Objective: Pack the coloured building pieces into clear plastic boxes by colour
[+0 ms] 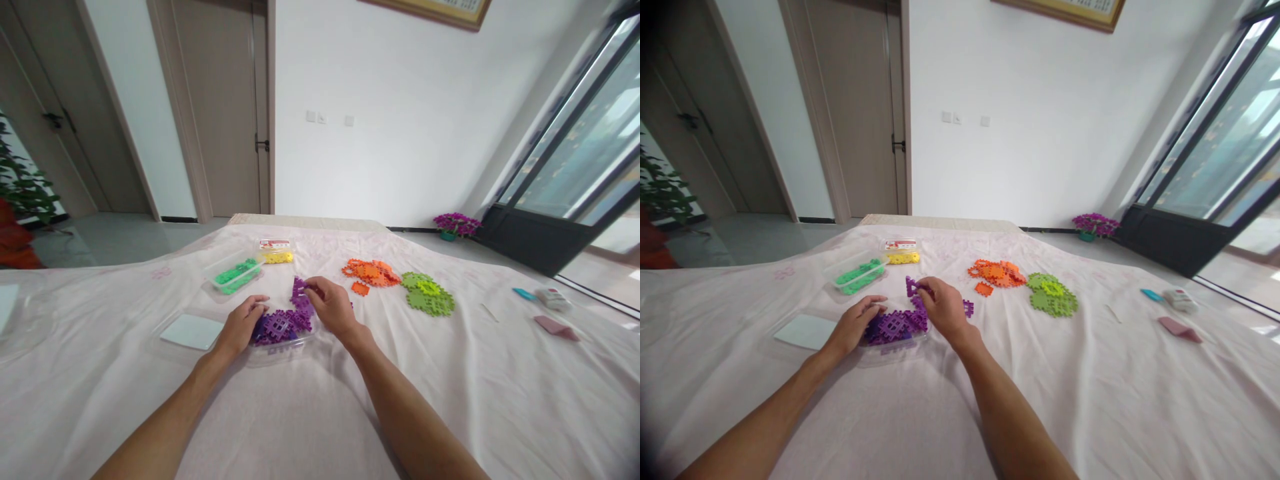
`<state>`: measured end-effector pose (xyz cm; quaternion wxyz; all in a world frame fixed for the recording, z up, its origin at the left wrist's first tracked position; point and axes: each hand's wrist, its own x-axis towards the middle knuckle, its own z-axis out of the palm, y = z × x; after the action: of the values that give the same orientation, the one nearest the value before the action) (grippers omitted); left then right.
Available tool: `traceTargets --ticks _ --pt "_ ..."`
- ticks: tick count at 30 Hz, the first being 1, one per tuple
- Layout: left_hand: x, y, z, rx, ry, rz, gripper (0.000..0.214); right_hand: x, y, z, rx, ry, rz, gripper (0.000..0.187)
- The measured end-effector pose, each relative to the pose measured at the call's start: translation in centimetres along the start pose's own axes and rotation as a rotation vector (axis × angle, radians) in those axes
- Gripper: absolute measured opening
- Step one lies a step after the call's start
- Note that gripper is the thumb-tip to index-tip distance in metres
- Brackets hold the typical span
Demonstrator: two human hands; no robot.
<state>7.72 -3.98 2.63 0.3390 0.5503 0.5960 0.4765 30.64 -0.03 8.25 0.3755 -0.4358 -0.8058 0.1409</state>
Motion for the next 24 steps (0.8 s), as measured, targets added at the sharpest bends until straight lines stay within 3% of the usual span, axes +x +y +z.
traceTargets --ticks 8,15,20,24 --pt "-0.7 0.0 1.3 -0.034 -0.057 0.087 0.05 -0.7 -0.7 0.6 -0.276 -0.198 -0.125 0.025" --pt "-0.8 0.7 1.3 0.002 -0.065 0.058 0.046 -0.8 -1.5 0.9 -0.582 -0.371 -0.102 0.027" --pt "-0.5 0.3 1.5 0.03 -0.051 0.05 0.039 -0.9 -1.9 1.4 -0.663 -0.404 -0.1 0.024" --pt "-0.4 0.1 1.5 0.026 -0.06 0.051 0.04 -0.9 -2.0 1.5 -0.621 -0.345 -0.089 0.023"
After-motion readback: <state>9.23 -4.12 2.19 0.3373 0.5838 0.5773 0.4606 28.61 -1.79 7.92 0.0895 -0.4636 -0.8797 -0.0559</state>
